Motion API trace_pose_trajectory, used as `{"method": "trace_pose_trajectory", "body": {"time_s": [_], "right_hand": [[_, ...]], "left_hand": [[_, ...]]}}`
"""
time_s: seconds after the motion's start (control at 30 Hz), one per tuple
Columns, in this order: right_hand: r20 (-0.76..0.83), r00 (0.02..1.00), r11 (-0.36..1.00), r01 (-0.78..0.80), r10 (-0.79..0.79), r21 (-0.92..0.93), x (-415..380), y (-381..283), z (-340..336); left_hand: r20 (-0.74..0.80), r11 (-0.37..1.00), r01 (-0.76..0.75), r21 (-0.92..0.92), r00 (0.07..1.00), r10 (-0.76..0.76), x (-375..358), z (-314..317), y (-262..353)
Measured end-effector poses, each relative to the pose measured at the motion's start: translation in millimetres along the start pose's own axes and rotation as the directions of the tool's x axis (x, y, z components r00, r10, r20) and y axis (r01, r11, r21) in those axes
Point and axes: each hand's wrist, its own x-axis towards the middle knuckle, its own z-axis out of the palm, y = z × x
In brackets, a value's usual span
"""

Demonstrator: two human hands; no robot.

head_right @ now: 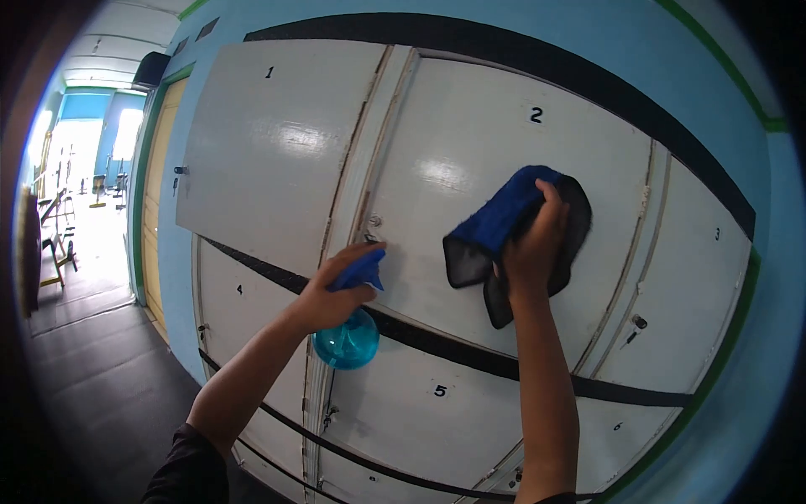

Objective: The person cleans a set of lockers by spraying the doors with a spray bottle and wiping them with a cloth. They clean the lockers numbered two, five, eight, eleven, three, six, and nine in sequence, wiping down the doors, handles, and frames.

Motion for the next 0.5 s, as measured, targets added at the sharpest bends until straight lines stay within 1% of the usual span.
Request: {"method": "trace_pose_trajectory", "body": {"time_s": [0.07, 0.1, 0.13, 0.17, 0.2, 0.23, 0.27, 0.3, 0.33, 0.37, 0.4, 0.43, 0.47, 0.5], "right_hand": [[0.082, 0.989, 0.991, 0.117, -0.122, 0.064, -11, 13, 4], [-0.044, 0.961, 0.961, 0.274, -0.272, 0.035, -11, -16, 6], [-0.040, 0.962, 0.962, 0.272, -0.270, 0.040, -28, 10, 26], [-0.007, 0.962, 0.962, 0.272, -0.272, 0.033, -57, 58, 58], [0.028, 0.962, 0.962, 0.272, -0.273, 0.024, -73, 83, 76], [0.034, 0.962, 0.962, 0.271, -0.272, 0.023, -68, 60, 74], [0.328, 0.940, 0.914, -0.211, 0.092, 0.347, -54, 3, 64], [0.669, 0.684, 0.582, -0.682, 0.291, 0.443, -41, -51, 53], [0.723, 0.678, 0.826, -0.478, 0.132, 0.299, -33, -92, 43], [0.741, 0.668, 0.855, -0.419, 0.063, 0.306, -33, -92, 48], [0.758, 0.652, 0.880, -0.356, -0.007, 0.314, -33, -91, 52], [0.763, 0.647, 0.884, -0.352, -0.008, 0.308, -34, -86, 58], [0.654, 0.740, 0.929, -0.113, -0.157, 0.352, -35, -80, 64], [0.531, 0.784, 0.923, 0.133, -0.321, 0.361, -36, -80, 69]], "left_hand": [[0.012, 0.977, -0.160, 0.142, 0.987, 0.160, -2, 1, -8], [0.007, 0.978, -0.152, 0.144, 0.988, 0.153, -1, -1, -13], [0.036, 0.976, -0.176, 0.125, 0.984, 0.173, 2, -4, -17], [0.066, 0.974, -0.201, 0.105, 0.979, 0.195, 5, -7, -20], [0.065, 0.975, -0.198, 0.103, 0.979, 0.192, 7, -9, -21], [0.117, 0.974, -0.225, -0.001, 0.968, 0.223, 9, -11, -23], [0.164, 0.963, -0.245, -0.107, 0.951, 0.261, 10, -14, -25], [0.162, 0.964, -0.241, -0.112, 0.953, 0.257, 9, -17, -22], [0.195, 0.986, -0.052, -0.161, 0.977, 0.083, 5, -21, -16], [0.237, 0.969, 0.138, -0.203, 0.968, -0.088, 3, -26, -13], [0.237, 0.968, 0.139, -0.211, 0.968, -0.087, 3, -31, -14], [0.244, 0.954, 0.202, -0.220, 0.959, -0.147, 4, -36, -15], [0.253, 0.936, 0.266, -0.230, 0.945, -0.206, 4, -40, -17], [0.253, 0.934, 0.266, -0.240, 0.946, -0.204, 5, -42, -18]]}}
